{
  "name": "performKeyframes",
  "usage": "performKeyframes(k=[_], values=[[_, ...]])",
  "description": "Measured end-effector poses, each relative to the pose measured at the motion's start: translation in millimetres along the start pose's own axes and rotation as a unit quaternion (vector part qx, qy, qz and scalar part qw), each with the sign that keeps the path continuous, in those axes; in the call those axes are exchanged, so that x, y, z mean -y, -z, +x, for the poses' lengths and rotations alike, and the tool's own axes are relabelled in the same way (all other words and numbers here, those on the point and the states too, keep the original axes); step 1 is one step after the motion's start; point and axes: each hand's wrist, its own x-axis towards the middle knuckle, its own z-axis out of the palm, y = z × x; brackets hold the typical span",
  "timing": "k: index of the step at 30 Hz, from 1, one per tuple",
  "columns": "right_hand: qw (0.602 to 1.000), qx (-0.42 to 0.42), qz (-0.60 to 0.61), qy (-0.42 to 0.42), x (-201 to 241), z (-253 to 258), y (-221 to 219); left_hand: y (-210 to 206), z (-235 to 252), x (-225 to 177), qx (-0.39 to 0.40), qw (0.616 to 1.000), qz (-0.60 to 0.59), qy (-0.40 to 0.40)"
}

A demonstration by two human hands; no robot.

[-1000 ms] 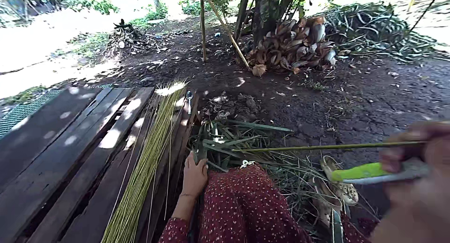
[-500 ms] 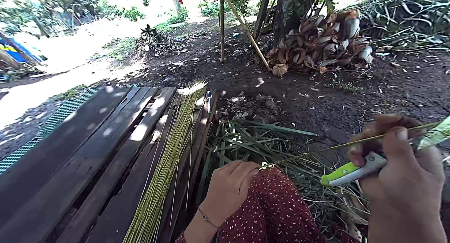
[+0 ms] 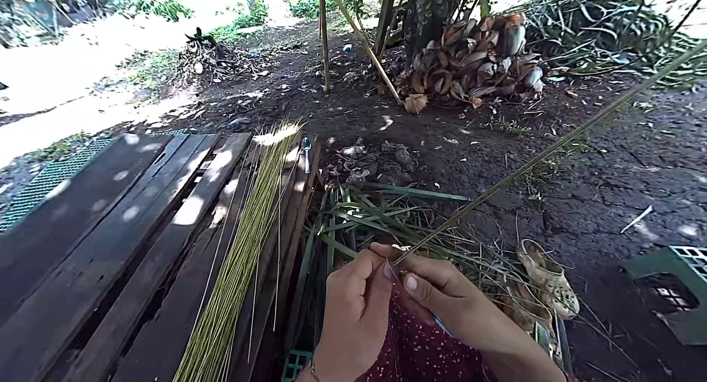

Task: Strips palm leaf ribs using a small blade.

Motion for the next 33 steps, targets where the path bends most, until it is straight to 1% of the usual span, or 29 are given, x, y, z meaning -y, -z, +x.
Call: performKeyframes(k=[4, 7, 10, 16, 21, 27, 29, 30, 32, 33], values=[[0.993, -0.068, -0.077, 0.064, -4, -3, -8, -2, -2, -3, -0.001, 1.0, -0.001, 0.004], [0.979, -0.125, -0.12, 0.104, -4, -4, -2, 0, -3, -5, 0.009, 1.0, -0.001, 0.009], [0.968, -0.187, -0.134, 0.1, 4, -4, 21, 7, -9, -3, 0.021, 1.0, 0.012, 0.016], [0.957, -0.254, -0.104, 0.09, 20, -3, 49, 27, -15, 0, 0.039, 0.996, 0.072, 0.02], [0.942, -0.3, -0.114, 0.097, 31, -2, 66, 54, -20, 3, 0.074, 0.992, 0.099, 0.031], [0.918, -0.353, -0.12, 0.134, 45, -5, 100, 108, -30, 9, 0.135, 0.981, 0.122, 0.069], [0.91, -0.37, -0.123, 0.141, 47, -5, 102, 122, -27, 13, 0.171, 0.969, 0.161, 0.083], [0.906, -0.375, -0.133, 0.142, 46, -4, 99, 125, -24, 15, 0.188, 0.958, 0.201, 0.086], [0.907, -0.368, -0.159, 0.13, 41, -3, 86, 120, -16, 16, 0.199, 0.937, 0.275, 0.076], [0.913, -0.347, -0.179, 0.12, 37, -3, 77, 110, -10, 13, 0.191, 0.934, 0.296, 0.056]])
